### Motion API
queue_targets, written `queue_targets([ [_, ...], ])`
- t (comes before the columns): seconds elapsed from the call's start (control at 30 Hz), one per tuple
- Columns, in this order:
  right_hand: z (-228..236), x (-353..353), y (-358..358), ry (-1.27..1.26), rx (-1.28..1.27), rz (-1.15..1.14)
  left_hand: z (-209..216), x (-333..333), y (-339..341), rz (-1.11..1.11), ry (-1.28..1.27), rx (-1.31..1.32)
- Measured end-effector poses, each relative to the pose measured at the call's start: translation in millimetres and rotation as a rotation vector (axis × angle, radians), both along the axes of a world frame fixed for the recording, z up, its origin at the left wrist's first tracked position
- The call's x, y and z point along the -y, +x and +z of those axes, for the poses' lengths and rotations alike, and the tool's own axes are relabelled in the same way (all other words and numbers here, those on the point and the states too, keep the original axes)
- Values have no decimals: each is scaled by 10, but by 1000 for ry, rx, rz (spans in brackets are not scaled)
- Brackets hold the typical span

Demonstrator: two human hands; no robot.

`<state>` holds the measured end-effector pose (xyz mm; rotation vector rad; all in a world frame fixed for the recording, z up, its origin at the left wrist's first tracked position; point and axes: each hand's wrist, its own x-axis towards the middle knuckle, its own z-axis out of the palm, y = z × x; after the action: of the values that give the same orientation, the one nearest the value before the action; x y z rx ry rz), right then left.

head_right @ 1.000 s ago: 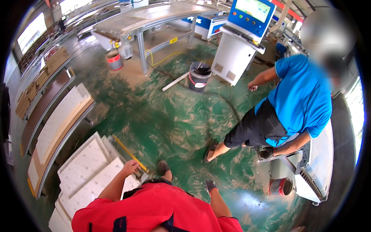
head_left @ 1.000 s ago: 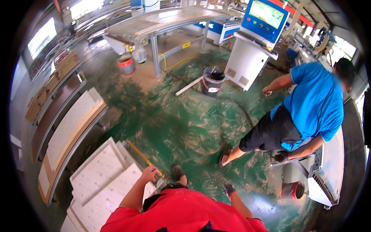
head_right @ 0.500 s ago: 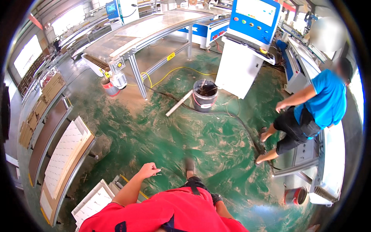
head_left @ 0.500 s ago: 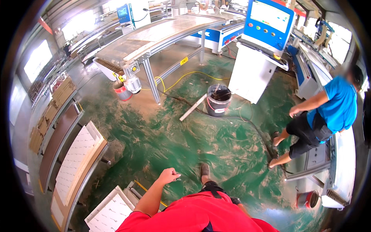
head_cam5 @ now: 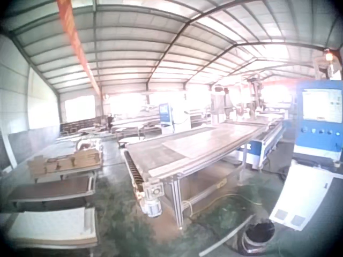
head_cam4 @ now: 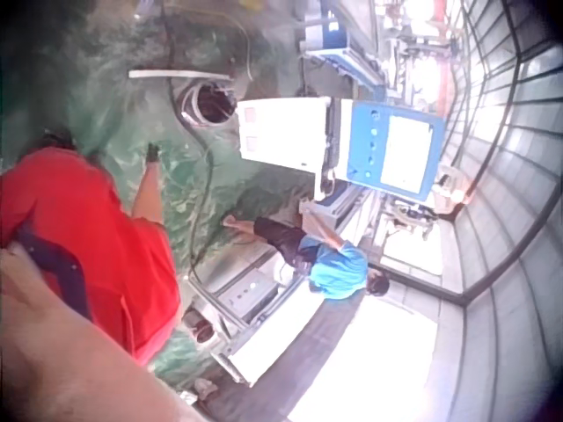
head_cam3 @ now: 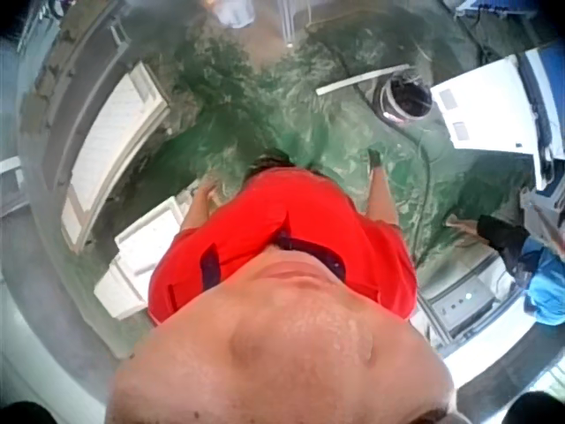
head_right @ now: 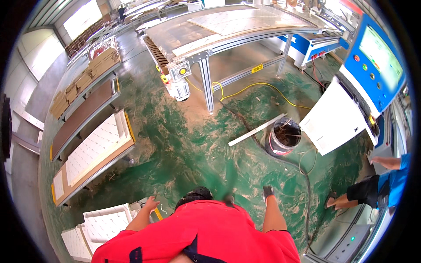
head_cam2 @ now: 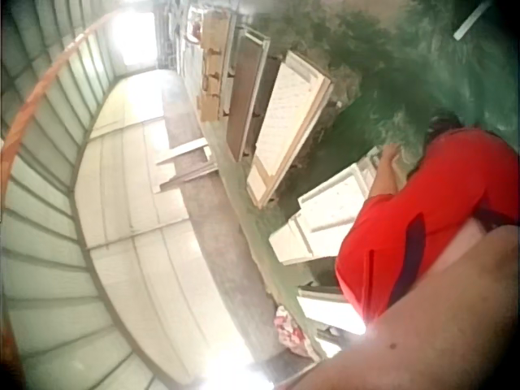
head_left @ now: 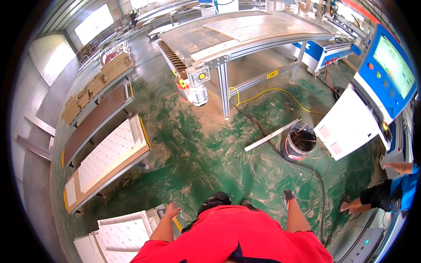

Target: The person picks up large white panels from a stack, wipes their surfaces with gloved hands, and places them onto a metal workbench. The person repeats this process for several panels, arranging them on the bench.

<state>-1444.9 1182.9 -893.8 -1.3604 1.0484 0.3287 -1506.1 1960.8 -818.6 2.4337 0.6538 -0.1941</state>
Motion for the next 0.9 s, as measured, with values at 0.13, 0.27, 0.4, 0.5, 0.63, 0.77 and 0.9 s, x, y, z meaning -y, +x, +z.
queue_targets([
  [0.13, 621, -390, 1609, 7, 156, 78, 428, 145, 955, 221, -432, -579],
  [0.27, 60, -696, 2517, 156, 110, 146, 515, 88, 2725, 235, -559, -454],
  [0.4, -355, -948, 2506, 177, 205, 421, 995, 487, 4888, 150, -677, -108],
  [0.5, 129, -1523, 2698, -91, -2, 463, 1508, 318, 6326, -67, -658, 320],
  [0.63, 258, -1417, 2689, 26, -295, -102, 2431, 948, 8008, -438, -325, 662],
  [0.77, 295, -1325, 3255, 41, -368, -169, 2855, 1199, 9057, -510, -62, 661],
  [0.9, 296, -1378, 4253, 66, -296, -190, 3037, 1417, 9797, -517, 146, 395],
])
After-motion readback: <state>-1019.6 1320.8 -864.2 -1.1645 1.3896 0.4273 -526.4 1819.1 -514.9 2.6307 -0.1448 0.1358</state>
